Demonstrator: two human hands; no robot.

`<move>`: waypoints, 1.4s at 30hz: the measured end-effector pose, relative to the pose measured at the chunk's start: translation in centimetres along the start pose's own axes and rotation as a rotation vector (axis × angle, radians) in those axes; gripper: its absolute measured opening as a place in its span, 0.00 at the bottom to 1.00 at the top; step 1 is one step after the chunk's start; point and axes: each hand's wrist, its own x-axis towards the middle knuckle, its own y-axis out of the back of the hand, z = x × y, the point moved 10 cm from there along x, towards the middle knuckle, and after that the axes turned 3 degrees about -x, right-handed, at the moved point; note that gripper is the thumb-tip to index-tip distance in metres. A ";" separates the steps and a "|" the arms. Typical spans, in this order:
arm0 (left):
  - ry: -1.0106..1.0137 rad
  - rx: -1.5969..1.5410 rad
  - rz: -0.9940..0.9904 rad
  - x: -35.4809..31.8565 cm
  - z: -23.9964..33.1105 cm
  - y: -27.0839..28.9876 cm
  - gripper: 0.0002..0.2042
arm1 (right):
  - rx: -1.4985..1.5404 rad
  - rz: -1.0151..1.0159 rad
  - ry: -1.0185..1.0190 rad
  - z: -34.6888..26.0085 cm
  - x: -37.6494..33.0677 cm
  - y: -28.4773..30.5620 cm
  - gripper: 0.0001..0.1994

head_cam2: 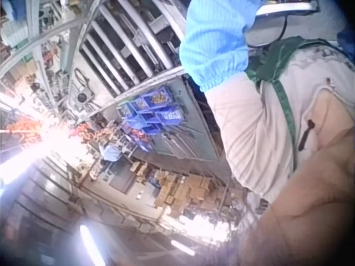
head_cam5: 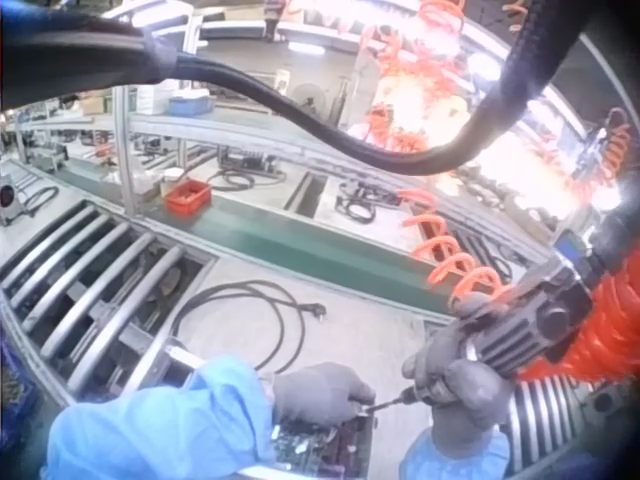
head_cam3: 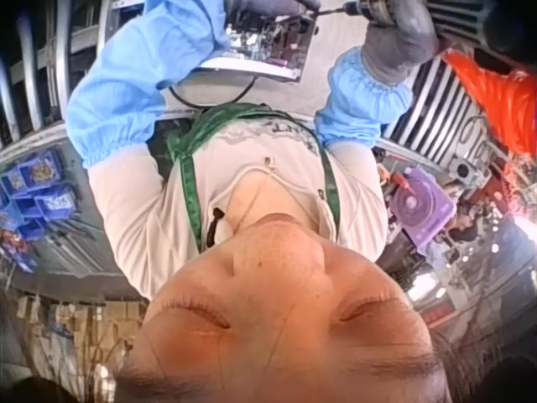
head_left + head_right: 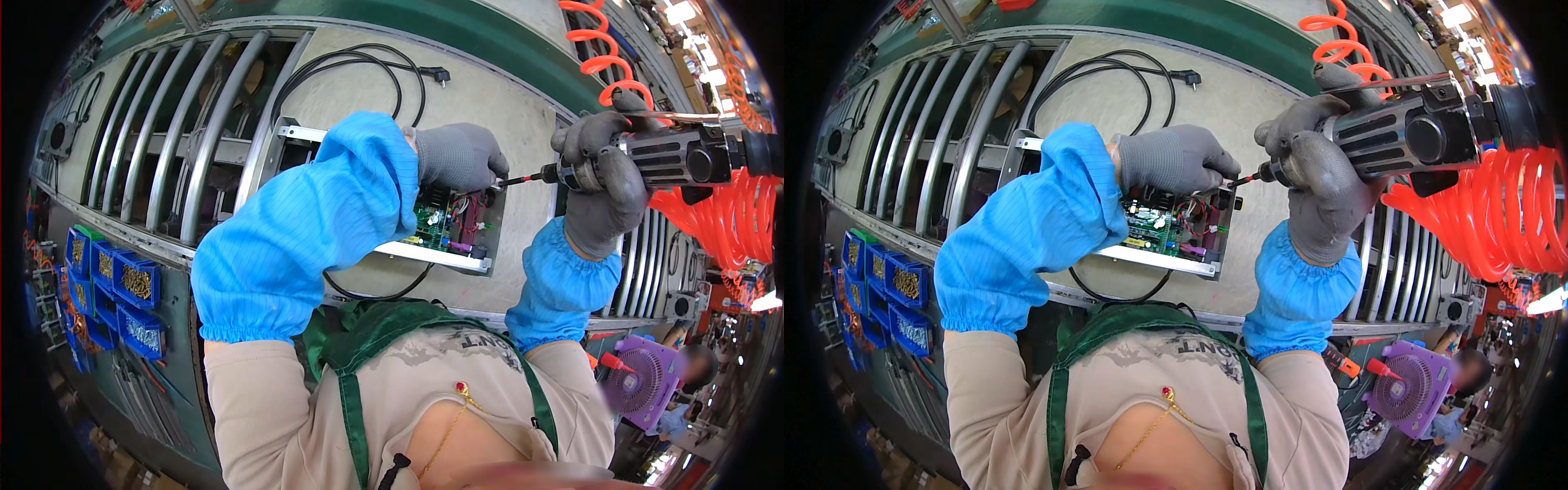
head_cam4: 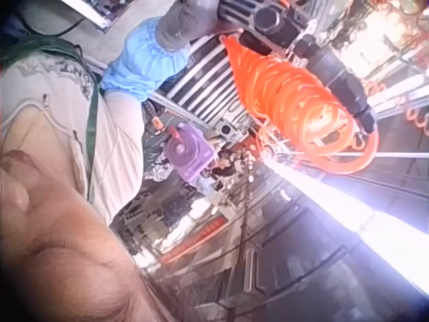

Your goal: Assembling and fastening components of an electronic device using a pneumatic screwdriver.

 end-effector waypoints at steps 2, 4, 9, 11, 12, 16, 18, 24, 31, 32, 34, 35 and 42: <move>0.002 -0.004 0.002 0.0 -0.1 0.1 0.18 | -0.005 -0.009 -0.003 0.1 0.0 -0.1 0.24; 0.047 -0.014 -0.007 0.2 -0.8 -0.1 0.16 | 0.049 -0.021 -0.020 0.5 -0.2 -0.1 0.25; 0.049 0.085 0.098 -1.5 -0.2 0.4 0.17 | 0.005 -0.058 -0.027 -0.1 0.1 -1.7 0.26; 0.132 0.434 0.109 -2.6 1.0 0.1 0.11 | -0.200 0.073 -0.084 0.8 -0.5 -0.8 0.27; 0.093 0.535 0.267 -4.6 3.2 0.5 0.09 | -0.184 0.051 -0.065 0.8 -0.6 -0.8 0.27; -0.378 0.075 0.558 -14.5 8.2 -3.1 0.07 | -0.041 -0.026 -0.076 0.7 -1.3 1.9 0.27; -0.294 -0.331 0.496 -17.4 3.4 -7.0 0.09 | 0.019 0.040 -0.075 0.6 -1.1 1.1 0.22; 0.630 -0.740 0.927 -30.7 -14.2 -18.4 0.14 | -0.095 -0.106 -0.088 -0.7 -0.1 0.6 0.10; 0.988 -0.722 1.240 -38.4 -19.5 -20.3 0.13 | 0.052 0.120 0.003 -5.4 -2.4 4.7 0.09; 0.890 -0.830 1.213 -38.6 -20.0 -20.5 0.13 | 0.130 0.044 0.011 -5.6 -2.6 4.7 0.09; 0.939 -0.640 1.456 -43.7 -21.7 -20.4 0.12 | 0.210 -0.043 0.021 -6.7 -2.8 3.9 0.10; 0.974 -0.434 1.669 -47.6 -21.6 -19.6 0.12 | 0.133 0.154 0.066 -7.6 -3.1 5.0 0.10; 1.636 0.398 1.725 -62.9 -22.7 -16.9 0.13 | 0.649 -0.414 0.083 -11.0 -4.1 1.4 0.08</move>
